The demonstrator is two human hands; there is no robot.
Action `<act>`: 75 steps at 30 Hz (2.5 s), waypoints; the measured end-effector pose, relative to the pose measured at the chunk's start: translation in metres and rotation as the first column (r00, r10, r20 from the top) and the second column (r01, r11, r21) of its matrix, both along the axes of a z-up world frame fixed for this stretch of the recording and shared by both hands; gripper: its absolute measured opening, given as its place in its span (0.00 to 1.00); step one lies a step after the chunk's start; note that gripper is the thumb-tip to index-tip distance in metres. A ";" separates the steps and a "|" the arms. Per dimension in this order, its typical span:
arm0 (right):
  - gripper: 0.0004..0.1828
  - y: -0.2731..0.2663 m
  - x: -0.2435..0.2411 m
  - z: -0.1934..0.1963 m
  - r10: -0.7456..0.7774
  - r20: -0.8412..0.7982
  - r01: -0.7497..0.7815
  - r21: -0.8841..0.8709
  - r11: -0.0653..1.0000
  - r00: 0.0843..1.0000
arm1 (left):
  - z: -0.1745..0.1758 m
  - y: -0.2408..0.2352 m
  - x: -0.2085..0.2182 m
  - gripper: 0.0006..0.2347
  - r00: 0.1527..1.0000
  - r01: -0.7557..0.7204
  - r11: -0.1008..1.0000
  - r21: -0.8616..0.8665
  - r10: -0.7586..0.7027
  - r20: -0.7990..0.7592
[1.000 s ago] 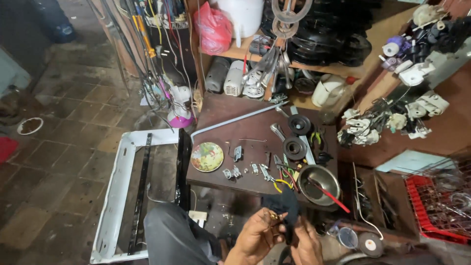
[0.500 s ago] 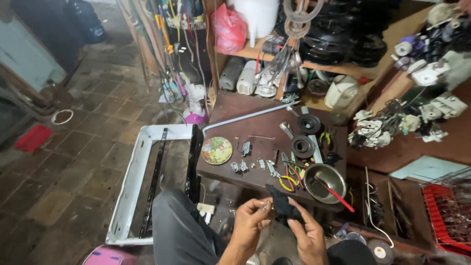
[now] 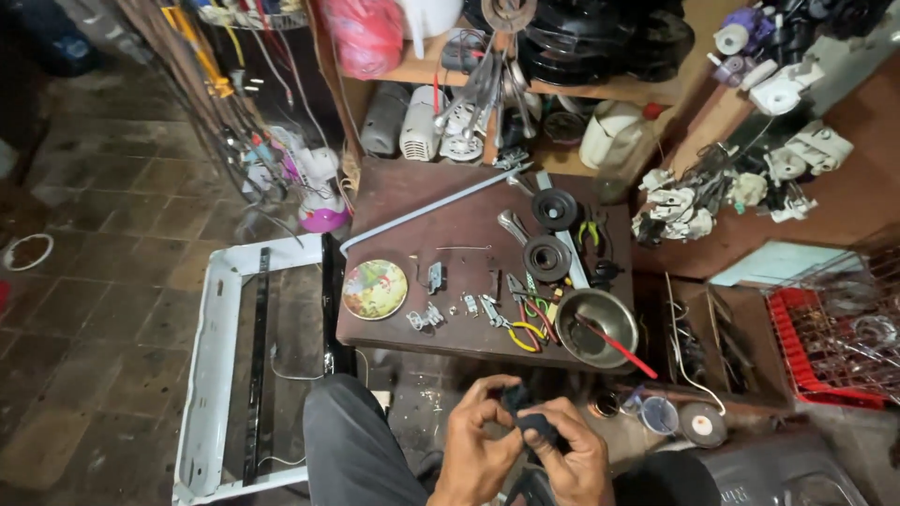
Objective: The person sits at a cluttered workbench and wipes small electronic components with a dark cloth. They handle a brass-colored piece and a silver metal part, wiping each with the cloth and placing them back on the table. The person also briefly dips the cloth into a metal bowl containing liquid before continuing to wipe the parts.
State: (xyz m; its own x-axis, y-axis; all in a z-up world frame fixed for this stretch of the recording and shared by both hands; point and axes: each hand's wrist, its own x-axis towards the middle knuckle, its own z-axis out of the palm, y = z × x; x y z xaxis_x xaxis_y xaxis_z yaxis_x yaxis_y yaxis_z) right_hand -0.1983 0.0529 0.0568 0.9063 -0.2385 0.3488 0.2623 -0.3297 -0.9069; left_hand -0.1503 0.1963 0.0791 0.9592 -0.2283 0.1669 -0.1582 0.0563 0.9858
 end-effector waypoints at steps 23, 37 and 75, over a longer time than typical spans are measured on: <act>0.15 0.008 0.016 -0.023 0.056 -0.446 0.297 0.681 0.669 0.893 | 0.010 0.025 0.019 0.19 0.982 -0.046 0.999 0.001 0.045 0.185; 0.13 0.009 0.001 0.016 0.149 -0.573 0.005 0.257 0.966 0.806 | 0.015 0.020 0.007 0.24 0.863 0.315 0.947 0.067 -0.257 -0.436; 0.23 0.040 0.014 0.034 -0.048 -0.797 0.747 0.542 0.384 0.602 | 0.011 0.020 -0.003 0.24 0.966 0.259 0.951 0.171 -0.255 -0.044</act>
State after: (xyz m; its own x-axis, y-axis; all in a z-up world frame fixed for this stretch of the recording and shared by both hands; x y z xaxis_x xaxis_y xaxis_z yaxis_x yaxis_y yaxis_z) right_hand -0.1843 0.0925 0.0908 0.4655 -0.4571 -0.7579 -0.3423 0.6967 -0.6304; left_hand -0.1537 0.2160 0.0897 0.8671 -0.4913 0.0826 -0.1396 -0.0806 0.9869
